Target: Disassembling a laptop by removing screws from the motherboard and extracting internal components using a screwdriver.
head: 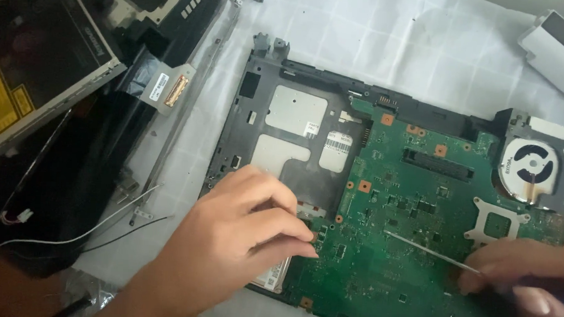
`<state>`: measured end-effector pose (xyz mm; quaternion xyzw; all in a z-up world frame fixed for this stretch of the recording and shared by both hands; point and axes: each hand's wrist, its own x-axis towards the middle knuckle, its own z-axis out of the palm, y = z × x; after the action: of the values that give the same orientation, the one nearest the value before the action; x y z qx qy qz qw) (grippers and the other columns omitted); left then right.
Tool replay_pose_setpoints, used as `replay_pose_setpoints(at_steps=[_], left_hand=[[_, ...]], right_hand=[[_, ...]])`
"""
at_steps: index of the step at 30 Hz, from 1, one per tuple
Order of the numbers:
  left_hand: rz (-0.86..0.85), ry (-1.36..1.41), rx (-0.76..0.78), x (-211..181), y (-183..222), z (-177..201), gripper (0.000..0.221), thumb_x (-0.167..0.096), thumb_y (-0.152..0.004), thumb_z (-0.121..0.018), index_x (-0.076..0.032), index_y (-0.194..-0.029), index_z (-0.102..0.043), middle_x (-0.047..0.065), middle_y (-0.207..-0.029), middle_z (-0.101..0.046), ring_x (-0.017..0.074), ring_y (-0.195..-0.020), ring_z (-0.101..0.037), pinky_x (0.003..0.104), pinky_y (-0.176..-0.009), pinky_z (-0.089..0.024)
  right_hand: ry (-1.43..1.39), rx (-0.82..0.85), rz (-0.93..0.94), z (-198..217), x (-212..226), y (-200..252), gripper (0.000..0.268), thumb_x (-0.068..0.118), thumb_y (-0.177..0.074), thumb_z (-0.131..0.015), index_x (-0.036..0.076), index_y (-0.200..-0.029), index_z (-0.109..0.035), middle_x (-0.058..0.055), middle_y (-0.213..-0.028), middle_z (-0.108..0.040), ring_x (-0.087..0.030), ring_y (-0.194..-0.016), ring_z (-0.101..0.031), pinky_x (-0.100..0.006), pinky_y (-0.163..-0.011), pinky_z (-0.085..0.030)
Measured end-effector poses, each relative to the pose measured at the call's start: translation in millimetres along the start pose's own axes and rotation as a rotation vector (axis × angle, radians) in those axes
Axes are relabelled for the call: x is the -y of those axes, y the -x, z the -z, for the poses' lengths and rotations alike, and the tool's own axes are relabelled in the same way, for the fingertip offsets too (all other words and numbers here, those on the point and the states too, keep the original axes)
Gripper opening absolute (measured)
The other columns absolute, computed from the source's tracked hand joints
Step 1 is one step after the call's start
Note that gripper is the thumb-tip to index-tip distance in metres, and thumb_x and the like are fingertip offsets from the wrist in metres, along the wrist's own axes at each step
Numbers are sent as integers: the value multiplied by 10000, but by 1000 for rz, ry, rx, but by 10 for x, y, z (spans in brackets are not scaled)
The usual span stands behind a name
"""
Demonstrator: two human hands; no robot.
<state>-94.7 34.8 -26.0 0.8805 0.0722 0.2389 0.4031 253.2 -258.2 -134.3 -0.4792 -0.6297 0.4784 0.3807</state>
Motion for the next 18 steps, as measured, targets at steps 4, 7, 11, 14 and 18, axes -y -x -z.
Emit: replay_pose_setpoints(at_steps=[4, 7, 11, 14, 18], left_hand=[[73, -15, 81, 17, -14, 16, 222, -134, -844, -888, -112, -825, -667, -6, -860, -546, 155, -758, -557, 322, -761, -424], [83, -17, 111, 16, -28, 32, 302, -116, -849, -892, -103, -766, -602, -18, -832, -514, 147, -720, -518, 316, -764, -420], [51, -70, 85, 19, -50, 13, 287, -134, -865, -880, -112, -735, -625, -26, -815, -532, 153, -707, -511, 305, -683, -398], [29, -69, 68, 13, -53, 13, 229, -131, -843, -898, -109, -757, -686, -14, -820, -570, 156, -712, -533, 306, -634, -381], [22, -102, 43, 9, -10, 12, 187, -160, -827, -912, -124, -863, -732, -4, -904, -618, 168, -750, -589, 327, -671, -413]], right_hand=[[4, 158, 34, 50, -154, 58, 449, 574, -1073, -597, 219, -1346, -624, -62, -1078, -930, -223, -956, -961, -383, -834, -773], [49, 46, -23, -36, -25, 129, 438, 530, -1023, -598, 216, -1323, -658, -31, -1072, -941, -194, -978, -968, -376, -858, -761], [57, 119, -90, 68, -224, 300, 476, 508, -970, -668, 214, -1344, -658, -53, -1173, -931, -230, -1117, -918, -427, -940, -709], [-56, 171, -7, 30, -206, 171, 478, 513, -1055, -609, 210, -1421, -561, -95, -1215, -880, -273, -1100, -905, -440, -900, -740], [-87, 221, 63, 0, -212, 69, 394, 426, -1050, -621, 174, -1353, -608, -104, -1113, -877, -244, -942, -914, -367, -784, -765]])
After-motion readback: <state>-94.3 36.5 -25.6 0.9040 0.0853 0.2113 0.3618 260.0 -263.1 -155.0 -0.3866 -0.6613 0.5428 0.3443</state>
